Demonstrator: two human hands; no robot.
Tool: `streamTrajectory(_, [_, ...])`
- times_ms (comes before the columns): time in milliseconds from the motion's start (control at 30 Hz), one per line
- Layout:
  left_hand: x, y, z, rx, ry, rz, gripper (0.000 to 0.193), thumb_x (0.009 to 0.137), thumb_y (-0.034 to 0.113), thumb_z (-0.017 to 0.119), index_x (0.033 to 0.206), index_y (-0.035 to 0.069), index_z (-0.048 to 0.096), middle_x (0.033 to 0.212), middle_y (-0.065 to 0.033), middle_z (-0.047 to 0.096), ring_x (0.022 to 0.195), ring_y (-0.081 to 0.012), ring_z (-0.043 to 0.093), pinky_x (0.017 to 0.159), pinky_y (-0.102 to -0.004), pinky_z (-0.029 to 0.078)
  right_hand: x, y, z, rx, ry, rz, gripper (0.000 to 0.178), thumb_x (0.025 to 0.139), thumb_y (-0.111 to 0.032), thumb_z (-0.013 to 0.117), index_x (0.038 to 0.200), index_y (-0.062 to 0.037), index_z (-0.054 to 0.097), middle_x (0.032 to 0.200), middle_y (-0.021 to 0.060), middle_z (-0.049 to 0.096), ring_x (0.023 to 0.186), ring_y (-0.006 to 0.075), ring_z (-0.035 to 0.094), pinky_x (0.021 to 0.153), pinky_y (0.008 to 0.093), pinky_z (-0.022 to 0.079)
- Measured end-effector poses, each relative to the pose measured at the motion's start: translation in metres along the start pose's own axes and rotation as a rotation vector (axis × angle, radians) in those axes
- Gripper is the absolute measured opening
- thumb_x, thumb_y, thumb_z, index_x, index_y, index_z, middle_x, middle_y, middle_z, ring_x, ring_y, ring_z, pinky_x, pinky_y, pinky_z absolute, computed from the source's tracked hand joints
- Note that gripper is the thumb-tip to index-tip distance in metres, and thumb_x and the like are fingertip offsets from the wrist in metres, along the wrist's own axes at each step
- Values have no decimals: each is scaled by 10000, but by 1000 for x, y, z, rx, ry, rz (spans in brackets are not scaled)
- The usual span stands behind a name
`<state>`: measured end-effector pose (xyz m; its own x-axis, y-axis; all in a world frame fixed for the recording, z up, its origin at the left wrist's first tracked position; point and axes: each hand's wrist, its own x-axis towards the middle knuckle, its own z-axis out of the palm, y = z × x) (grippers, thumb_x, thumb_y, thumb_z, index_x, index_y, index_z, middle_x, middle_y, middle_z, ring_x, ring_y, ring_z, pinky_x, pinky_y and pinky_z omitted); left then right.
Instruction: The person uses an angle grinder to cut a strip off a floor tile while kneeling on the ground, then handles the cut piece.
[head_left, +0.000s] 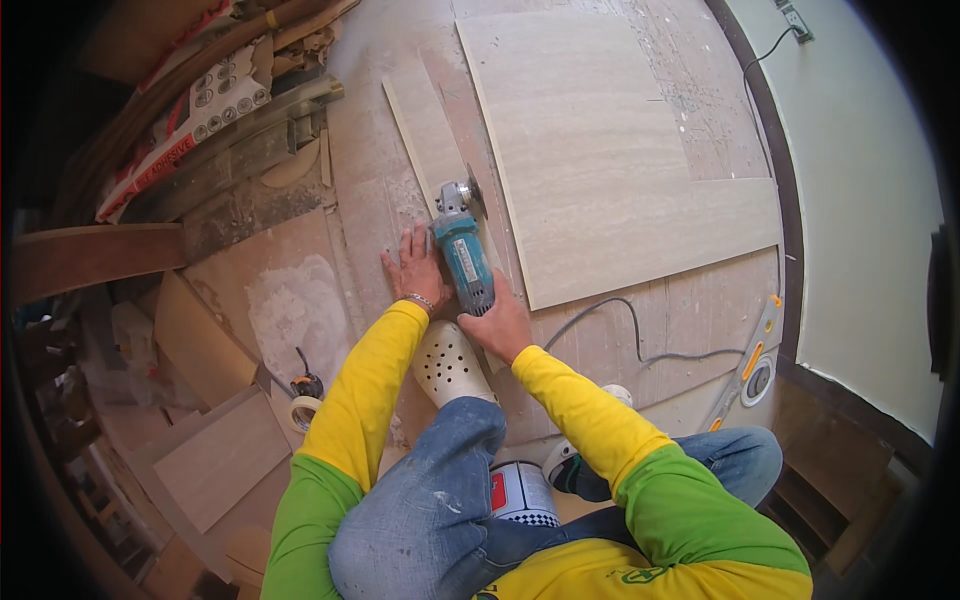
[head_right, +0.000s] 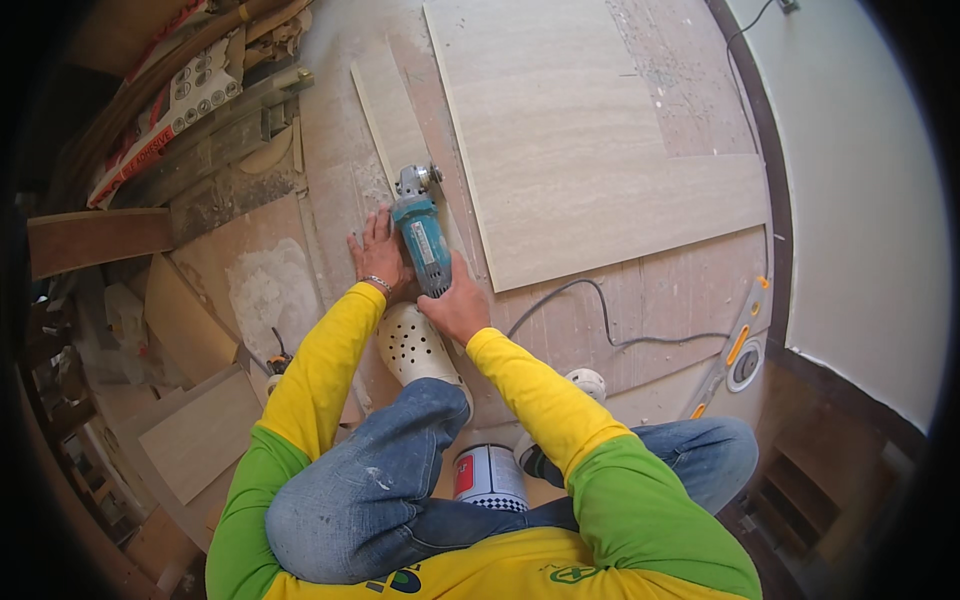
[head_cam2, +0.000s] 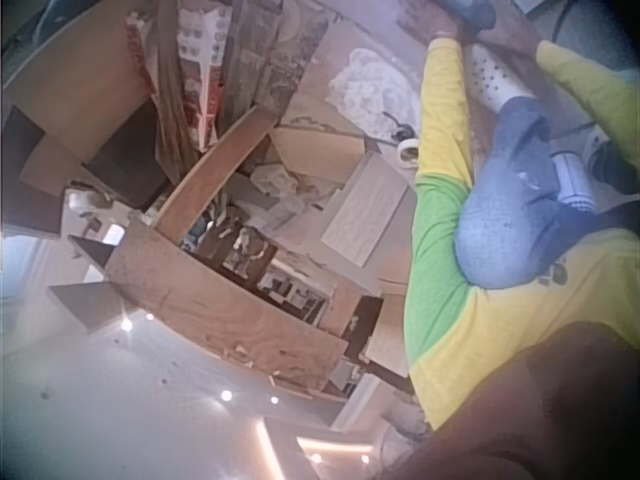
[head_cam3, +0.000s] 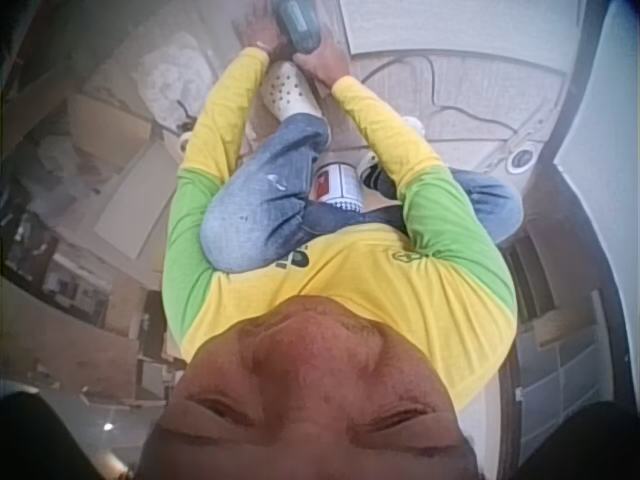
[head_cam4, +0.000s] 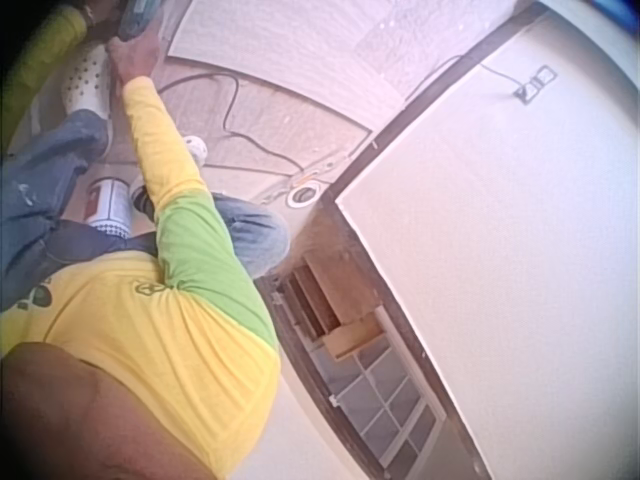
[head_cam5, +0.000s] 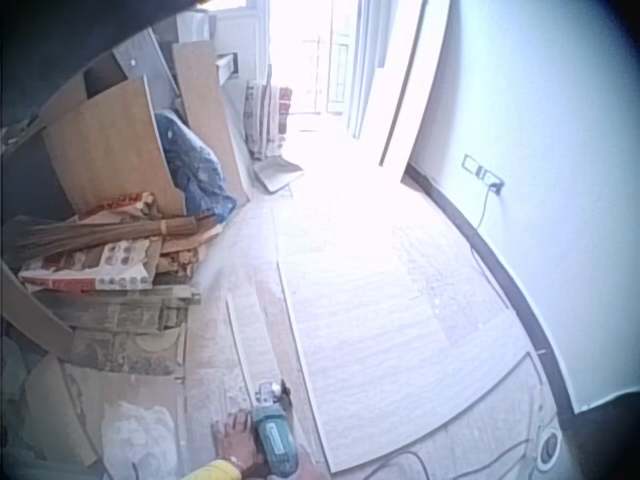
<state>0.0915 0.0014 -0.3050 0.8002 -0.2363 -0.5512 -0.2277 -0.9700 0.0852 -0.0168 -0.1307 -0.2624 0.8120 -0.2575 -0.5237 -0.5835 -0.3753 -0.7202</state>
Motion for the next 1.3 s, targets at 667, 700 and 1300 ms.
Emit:
streamTrajectory(667, [1, -1, 4, 7, 13, 4, 1094, 679, 329, 839, 1586, 217, 238, 1685, -44, 82, 1546, -281, 100, 1182, -670, 106, -37, 31, 0, 1, 6, -12, 910, 686, -304, 759, 1471, -115, 338, 1157, 280, 635, 1058, 472, 621, 915, 499, 507])
streamTrajectory(700, [0, 0, 4, 11, 36, 13, 1094, 679, 329, 839, 1586, 217, 238, 1685, -44, 82, 1546, -281, 100, 1182, -670, 106, -40, 33, 0, -4, 37, -54, 899, 692, -292, 740, 1475, -127, 330, 1112, 295, 652, 1033, 485, 629, 897, 512, 512])
streamTrajectory(1300, [-19, 4, -238, 177, 51, 343, 625, 839, 347, 756, 1370, 72, 577, 1374, -184, 592, 1284, -358, 553, 1075, -443, 455, -155, -86, -235, -33, 236, -285, 806, 667, -269, 759, 1378, -45, 454, 1098, 215, 663, 969, 368, 671, 884, 402, 539])
